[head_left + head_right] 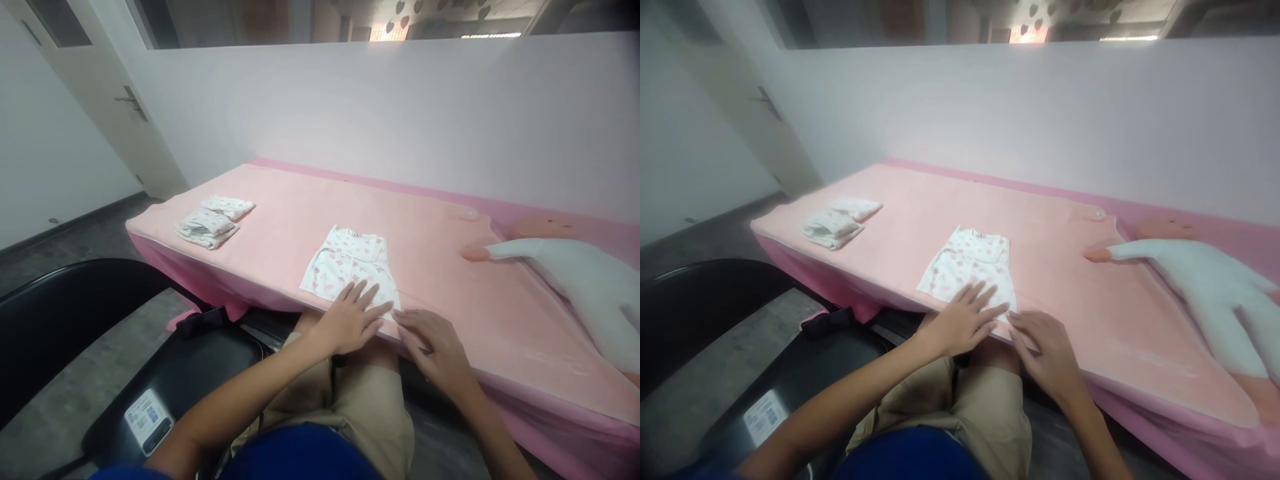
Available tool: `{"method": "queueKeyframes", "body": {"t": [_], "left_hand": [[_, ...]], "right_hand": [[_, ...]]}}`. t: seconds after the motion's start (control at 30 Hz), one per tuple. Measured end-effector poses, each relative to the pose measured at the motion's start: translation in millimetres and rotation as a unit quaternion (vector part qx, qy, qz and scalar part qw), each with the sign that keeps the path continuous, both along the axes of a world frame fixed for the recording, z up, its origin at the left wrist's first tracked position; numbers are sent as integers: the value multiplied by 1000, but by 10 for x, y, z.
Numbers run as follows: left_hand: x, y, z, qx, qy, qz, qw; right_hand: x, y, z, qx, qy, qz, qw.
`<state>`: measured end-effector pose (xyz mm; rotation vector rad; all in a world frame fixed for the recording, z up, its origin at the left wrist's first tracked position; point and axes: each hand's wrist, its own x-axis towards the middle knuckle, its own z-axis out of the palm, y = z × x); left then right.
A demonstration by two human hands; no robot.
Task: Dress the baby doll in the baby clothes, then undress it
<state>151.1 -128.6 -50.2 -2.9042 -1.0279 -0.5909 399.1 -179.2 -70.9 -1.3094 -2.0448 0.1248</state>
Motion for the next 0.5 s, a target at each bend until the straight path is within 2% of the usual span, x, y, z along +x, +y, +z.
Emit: {"method": "queueKeyframes", "body": {"t": [0.1,0.2,0.27,0.37,0.5], "left_hand": [[24,22,66,-11,-1,-2,1000],[144,203,189,-34,-28,13,999],[249,450,269,-33,-57,54,996],[365,960,305,-24,-66,133,989],[357,1550,131,-78,-1,184,980]], "right_hand": [[-31,163,149,-66,54,-86,993],[-42,534,321,-122,107,-188,969],[-34,860,413,-149,98,-232,956],[-36,1330,495,-205,59,-252,944],[-119,1729,511,-285,-5,-253,924]]}}
